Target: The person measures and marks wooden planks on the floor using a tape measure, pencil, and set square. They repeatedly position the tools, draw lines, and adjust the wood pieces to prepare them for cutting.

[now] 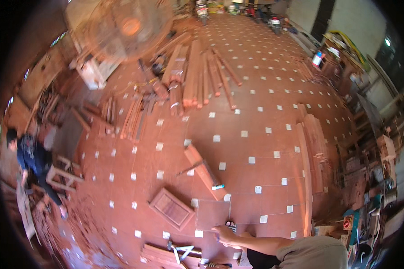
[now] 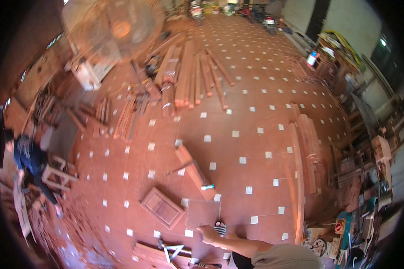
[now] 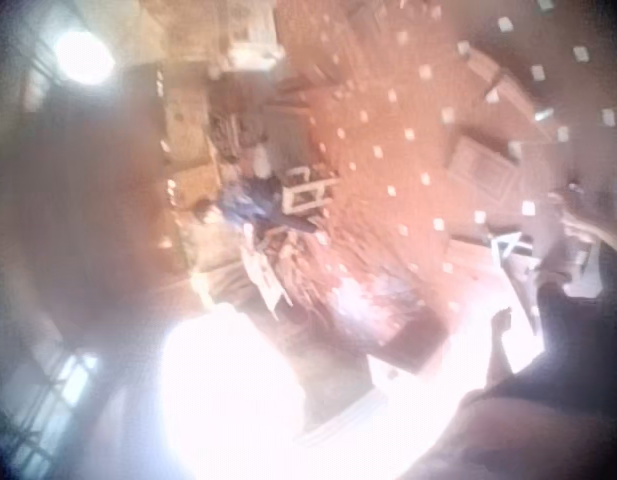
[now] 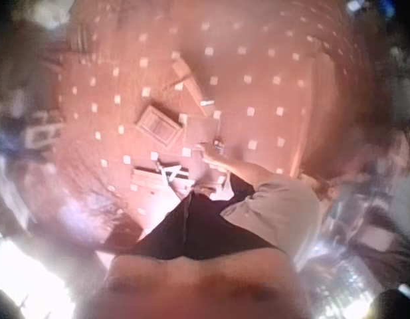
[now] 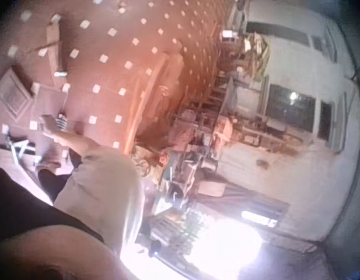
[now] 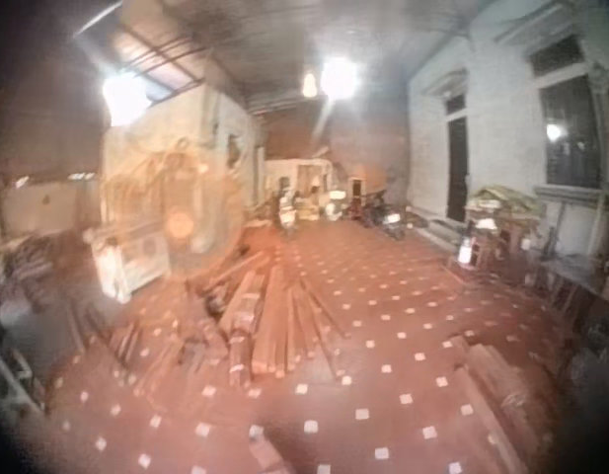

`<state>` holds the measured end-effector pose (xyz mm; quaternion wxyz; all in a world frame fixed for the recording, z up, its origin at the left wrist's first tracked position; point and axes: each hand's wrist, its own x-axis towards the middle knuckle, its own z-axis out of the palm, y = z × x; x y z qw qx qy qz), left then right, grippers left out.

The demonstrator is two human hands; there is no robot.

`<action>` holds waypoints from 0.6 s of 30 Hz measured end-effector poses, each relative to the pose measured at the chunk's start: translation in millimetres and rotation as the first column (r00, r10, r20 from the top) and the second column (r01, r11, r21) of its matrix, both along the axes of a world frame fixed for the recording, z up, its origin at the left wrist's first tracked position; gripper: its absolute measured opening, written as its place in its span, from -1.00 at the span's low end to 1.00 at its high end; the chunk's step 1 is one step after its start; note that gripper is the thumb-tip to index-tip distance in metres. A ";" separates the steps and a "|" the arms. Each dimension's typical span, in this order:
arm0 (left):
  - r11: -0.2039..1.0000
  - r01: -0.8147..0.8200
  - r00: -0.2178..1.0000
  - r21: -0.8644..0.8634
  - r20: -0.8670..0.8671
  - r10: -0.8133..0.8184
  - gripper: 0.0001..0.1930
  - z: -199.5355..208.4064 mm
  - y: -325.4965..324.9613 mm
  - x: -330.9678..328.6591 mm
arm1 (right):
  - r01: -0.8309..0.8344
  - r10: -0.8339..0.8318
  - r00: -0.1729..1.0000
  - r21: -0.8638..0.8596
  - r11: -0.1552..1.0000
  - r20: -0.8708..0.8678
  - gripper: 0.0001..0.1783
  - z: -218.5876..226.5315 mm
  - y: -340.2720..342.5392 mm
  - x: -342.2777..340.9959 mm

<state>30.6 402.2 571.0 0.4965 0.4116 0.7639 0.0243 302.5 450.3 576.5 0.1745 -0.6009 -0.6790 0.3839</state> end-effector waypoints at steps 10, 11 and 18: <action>0.908 -0.022 0.998 -0.418 0.040 0.043 -0.64 119.7 154.4 86.6 | 0.500 -0.519 0.792 0.144 0.854 0.321 -0.83 127.2 126.8 367.5; 0.891 -0.026 0.998 -0.452 0.039 0.049 -0.64 119.8 168.1 97.5 | 0.568 -0.599 0.762 0.192 0.801 0.245 -0.82 137.9 140.1 400.0; 0.798 -0.065 0.997 -0.599 0.000 0.082 -0.66 86.8 323.9 201.0 | 0.849 -0.841 0.527 0.046 0.526 -0.121 -0.71 165.0 295.3 600.9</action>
